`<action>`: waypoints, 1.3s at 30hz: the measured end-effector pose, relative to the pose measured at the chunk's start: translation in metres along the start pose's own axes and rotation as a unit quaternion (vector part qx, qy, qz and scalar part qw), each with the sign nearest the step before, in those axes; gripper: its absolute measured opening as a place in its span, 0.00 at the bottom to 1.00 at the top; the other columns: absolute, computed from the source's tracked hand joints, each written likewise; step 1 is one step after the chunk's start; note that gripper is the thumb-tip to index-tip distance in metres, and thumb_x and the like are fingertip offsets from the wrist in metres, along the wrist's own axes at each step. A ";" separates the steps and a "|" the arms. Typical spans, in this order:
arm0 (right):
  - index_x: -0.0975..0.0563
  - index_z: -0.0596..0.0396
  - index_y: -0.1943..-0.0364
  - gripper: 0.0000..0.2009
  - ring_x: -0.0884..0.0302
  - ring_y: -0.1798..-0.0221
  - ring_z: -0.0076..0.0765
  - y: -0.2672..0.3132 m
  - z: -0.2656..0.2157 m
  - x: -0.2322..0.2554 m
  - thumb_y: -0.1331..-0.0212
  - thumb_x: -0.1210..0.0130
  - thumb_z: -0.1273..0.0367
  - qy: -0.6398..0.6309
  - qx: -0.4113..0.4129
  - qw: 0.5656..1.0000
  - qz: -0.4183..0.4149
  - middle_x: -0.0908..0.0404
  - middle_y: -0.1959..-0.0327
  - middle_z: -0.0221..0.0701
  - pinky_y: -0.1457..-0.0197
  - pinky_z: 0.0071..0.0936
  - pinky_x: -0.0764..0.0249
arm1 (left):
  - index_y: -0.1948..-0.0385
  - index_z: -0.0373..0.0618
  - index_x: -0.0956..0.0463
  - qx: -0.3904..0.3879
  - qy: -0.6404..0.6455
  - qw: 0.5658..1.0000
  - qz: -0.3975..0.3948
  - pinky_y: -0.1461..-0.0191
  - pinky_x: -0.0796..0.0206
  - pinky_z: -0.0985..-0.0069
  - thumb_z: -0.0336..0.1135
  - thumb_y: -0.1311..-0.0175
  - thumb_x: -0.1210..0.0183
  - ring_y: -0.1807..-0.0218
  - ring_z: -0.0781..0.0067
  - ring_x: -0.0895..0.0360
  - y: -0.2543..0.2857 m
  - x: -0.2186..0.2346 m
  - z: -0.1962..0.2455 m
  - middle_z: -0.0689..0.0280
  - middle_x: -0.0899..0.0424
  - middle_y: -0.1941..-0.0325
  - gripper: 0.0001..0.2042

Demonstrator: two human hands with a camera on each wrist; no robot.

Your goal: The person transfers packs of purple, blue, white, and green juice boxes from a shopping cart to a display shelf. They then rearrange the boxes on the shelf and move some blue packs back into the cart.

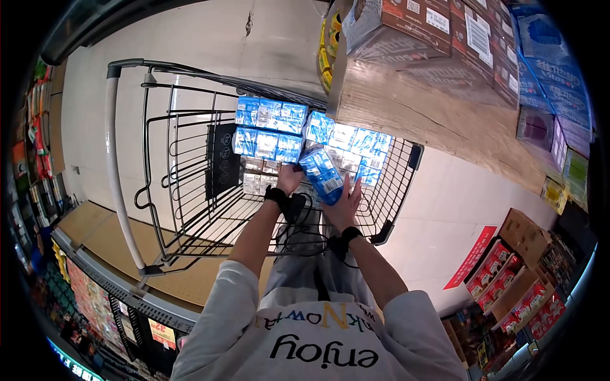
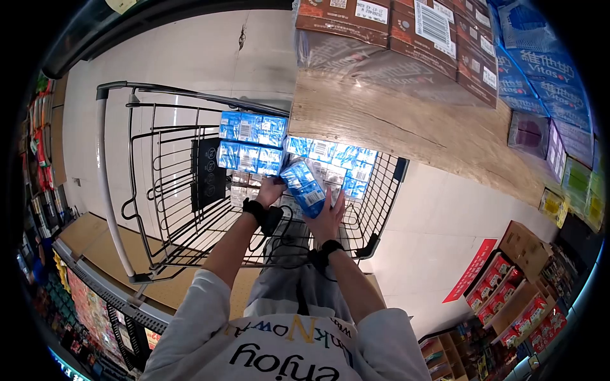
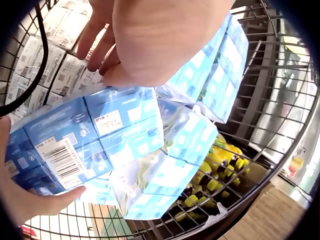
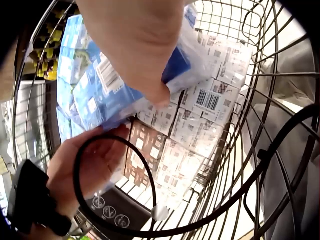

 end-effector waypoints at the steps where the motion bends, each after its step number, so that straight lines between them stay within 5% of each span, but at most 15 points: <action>1: 0.49 0.43 0.36 0.49 0.53 0.35 0.53 0.000 -0.004 -0.001 0.68 0.32 0.62 0.034 0.032 0.999 0.022 0.51 0.36 0.41 0.34 0.46 0.51 | 0.69 0.32 0.24 -0.008 -0.003 1.000 0.002 0.63 0.33 0.72 0.30 0.54 0.44 0.67 0.67 0.22 0.000 -0.002 0.001 0.54 0.19 0.69 0.12; 5: 0.48 0.52 0.39 0.49 0.44 0.41 0.49 -0.011 0.009 -0.021 0.71 0.32 0.63 0.086 0.011 0.995 -0.046 0.38 0.47 0.39 0.39 0.47 0.45 | 0.51 0.40 0.31 0.048 0.197 0.979 -0.032 0.68 0.34 0.75 0.29 0.49 0.47 0.71 0.75 0.28 0.038 -0.025 0.029 0.63 0.21 0.67 0.20; 7: 0.47 0.52 0.39 0.48 0.43 0.42 0.49 -0.015 0.009 -0.007 0.71 0.32 0.63 0.074 0.011 0.993 -0.087 0.38 0.47 0.40 0.40 0.47 0.44 | 0.44 0.47 0.39 0.130 0.211 0.967 -0.053 0.58 0.32 0.70 0.31 0.46 0.45 0.60 0.70 0.26 0.041 -0.036 0.007 0.65 0.24 0.60 0.25; 12: 0.42 0.56 0.42 0.44 0.34 0.45 0.51 -0.032 0.010 0.045 0.70 0.34 0.60 0.075 0.078 0.981 -0.159 0.30 0.49 0.44 0.43 0.41 0.36 | 0.44 0.50 0.39 0.187 0.297 0.935 -0.050 0.58 0.32 0.64 0.42 0.45 0.43 0.54 0.68 0.31 0.053 -0.050 0.011 0.64 0.31 0.54 0.26; 14: 0.36 0.60 0.46 0.37 0.28 0.51 0.41 -0.037 0.029 0.048 0.66 0.36 0.64 -0.084 0.052 0.954 -0.284 0.25 0.54 0.42 0.46 0.32 0.33 | 0.44 0.52 0.40 0.227 0.340 0.910 -0.065 0.54 0.34 0.61 0.47 0.47 0.41 0.55 0.66 0.32 0.052 -0.060 -0.012 0.63 0.32 0.54 0.28; 15: 0.35 0.60 0.46 0.34 0.26 0.55 0.34 -0.034 0.048 0.040 0.64 0.37 0.67 -0.204 0.055 0.925 -0.316 0.23 0.57 0.38 0.47 0.28 0.32 | 0.45 0.54 0.38 0.139 0.311 0.938 -0.064 0.51 0.36 0.59 0.51 0.49 0.41 0.56 0.63 0.33 0.018 -0.061 -0.045 0.60 0.35 0.51 0.29; 18: 0.34 0.61 0.46 0.32 0.27 0.54 0.31 -0.018 0.060 0.074 0.61 0.39 0.69 -0.170 0.085 0.929 -0.317 0.24 0.56 0.37 0.47 0.26 0.34 | 0.51 0.46 0.33 0.183 0.418 0.889 -0.048 0.53 0.33 0.68 0.51 0.42 0.47 0.58 0.67 0.29 0.100 -0.071 0.057 0.61 0.27 0.59 0.23; 19: 0.35 0.59 0.44 0.33 0.28 0.53 0.31 0.000 0.033 0.112 0.61 0.39 0.67 -0.188 0.062 0.905 -0.377 0.24 0.54 0.37 0.46 0.26 0.35 | 0.63 0.44 0.27 0.120 0.495 0.843 -0.175 0.64 0.26 0.70 0.46 0.35 0.57 0.69 0.69 0.23 0.094 -0.087 0.071 0.61 0.21 0.67 0.16; 22: 0.36 0.60 0.42 0.35 0.30 0.51 0.32 0.011 0.041 0.156 0.60 0.40 0.64 -0.148 0.019 0.906 -0.396 0.25 0.53 0.39 0.45 0.26 0.36 | 0.58 0.44 0.28 0.012 0.469 0.865 -0.178 0.65 0.26 0.67 0.47 0.35 0.58 0.66 0.68 0.22 0.092 -0.102 0.095 0.62 0.20 0.64 0.18; 28: 0.34 0.60 0.44 0.32 0.31 0.48 0.33 0.024 0.087 0.230 0.50 0.42 0.56 -0.505 -0.020 0.820 -0.267 0.27 0.51 0.39 0.44 0.28 0.37 | 0.56 0.47 0.30 0.041 0.312 0.931 -0.185 0.66 0.25 0.63 0.53 0.38 0.56 0.66 0.68 0.21 0.171 -0.124 0.187 0.63 0.20 0.62 0.20; 30: 0.35 0.61 0.45 0.28 0.30 0.49 0.34 0.045 0.108 0.254 0.45 0.47 0.57 -0.648 -0.115 0.720 -0.218 0.27 0.51 0.38 0.44 0.30 0.35 | 0.55 0.43 0.30 0.009 0.279 0.934 -0.224 0.64 0.25 0.62 0.52 0.38 0.56 0.65 0.66 0.21 0.157 -0.143 0.190 0.60 0.20 0.62 0.22; 31: 0.35 0.61 0.45 0.28 0.30 0.49 0.34 0.046 0.125 0.250 0.45 0.47 0.57 -0.656 -0.105 0.717 -0.211 0.27 0.51 0.38 0.44 0.30 0.35 | 0.55 0.43 0.30 -0.022 0.310 0.924 -0.224 0.63 0.25 0.61 0.52 0.38 0.57 0.64 0.65 0.21 0.148 -0.155 0.193 0.60 0.20 0.62 0.22; 33: 0.36 0.59 0.44 0.23 0.31 0.45 0.38 0.038 0.170 0.243 0.40 0.54 0.60 -0.793 -0.078 0.596 -0.098 0.30 0.46 0.38 0.41 0.36 0.36 | 0.54 0.43 0.30 -0.043 0.327 0.908 -0.257 0.61 0.26 0.59 0.53 0.39 0.58 0.63 0.62 0.21 0.120 -0.185 0.188 0.57 0.21 0.61 0.23; 36: 0.35 0.57 0.45 0.21 0.32 0.44 0.41 0.062 0.188 0.260 0.38 0.58 0.60 -0.821 -0.004 0.569 -0.044 0.30 0.46 0.39 0.39 0.39 0.37 | 0.55 0.44 0.29 -0.002 0.298 0.934 -0.198 0.62 0.25 0.59 0.54 0.40 0.59 0.64 0.61 0.21 0.220 -0.215 0.249 0.57 0.20 0.61 0.24; 39: 0.35 0.56 0.45 0.22 0.31 0.45 0.42 0.081 0.216 0.274 0.37 0.62 0.57 -0.817 -0.013 0.573 -0.055 0.30 0.46 0.38 0.41 0.42 0.35 | 0.58 0.43 0.28 -0.067 0.281 0.915 -0.282 0.67 0.24 0.58 0.51 0.41 0.59 0.68 0.59 0.20 0.214 -0.261 0.261 0.58 0.20 0.63 0.22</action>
Point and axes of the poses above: each hand's wrist, its own y-axis away from the middle knuckle, its own x-axis out of the back of the hand, z = x × y, the point moved 8 cm from there along -y, towards the middle knuckle
